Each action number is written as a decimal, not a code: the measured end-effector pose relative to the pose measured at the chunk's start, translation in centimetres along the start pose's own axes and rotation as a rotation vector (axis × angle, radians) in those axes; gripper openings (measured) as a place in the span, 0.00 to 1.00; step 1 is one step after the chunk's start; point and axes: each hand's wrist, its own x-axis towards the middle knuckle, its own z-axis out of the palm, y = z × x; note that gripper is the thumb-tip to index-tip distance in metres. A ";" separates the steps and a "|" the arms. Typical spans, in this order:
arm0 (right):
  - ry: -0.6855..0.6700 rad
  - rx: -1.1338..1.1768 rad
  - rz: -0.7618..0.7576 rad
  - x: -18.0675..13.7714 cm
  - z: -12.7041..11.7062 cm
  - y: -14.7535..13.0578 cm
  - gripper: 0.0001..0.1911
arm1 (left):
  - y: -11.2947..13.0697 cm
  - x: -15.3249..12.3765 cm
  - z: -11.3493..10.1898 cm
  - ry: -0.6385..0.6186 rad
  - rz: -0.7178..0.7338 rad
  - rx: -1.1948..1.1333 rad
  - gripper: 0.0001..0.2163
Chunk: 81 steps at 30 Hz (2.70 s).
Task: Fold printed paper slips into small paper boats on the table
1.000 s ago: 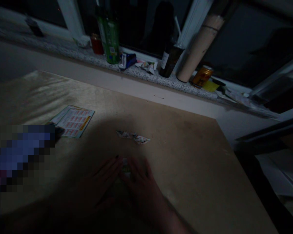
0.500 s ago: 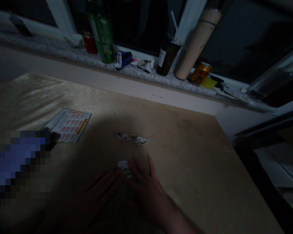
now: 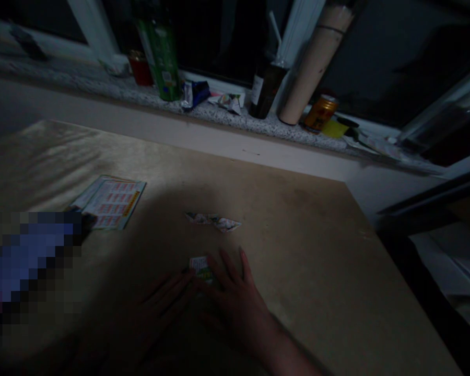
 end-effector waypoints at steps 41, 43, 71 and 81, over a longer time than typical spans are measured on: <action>0.216 -0.125 0.087 0.4 0.8 -0.3 0.30 | -0.4 0.1 1.1 0.014 -0.043 -0.009 0.36; 0.240 -0.133 0.041 0.2 0.9 -0.3 0.26 | -0.5 0.1 1.1 0.019 -0.023 -0.013 0.36; 0.290 -0.138 -0.086 -0.9 -0.1 -0.5 0.18 | -0.4 0.2 0.0 -0.009 -0.032 -0.004 0.34; 0.299 -0.152 -0.103 -1.2 0.3 -0.8 0.14 | -0.8 0.3 0.8 -0.035 0.008 -0.033 0.36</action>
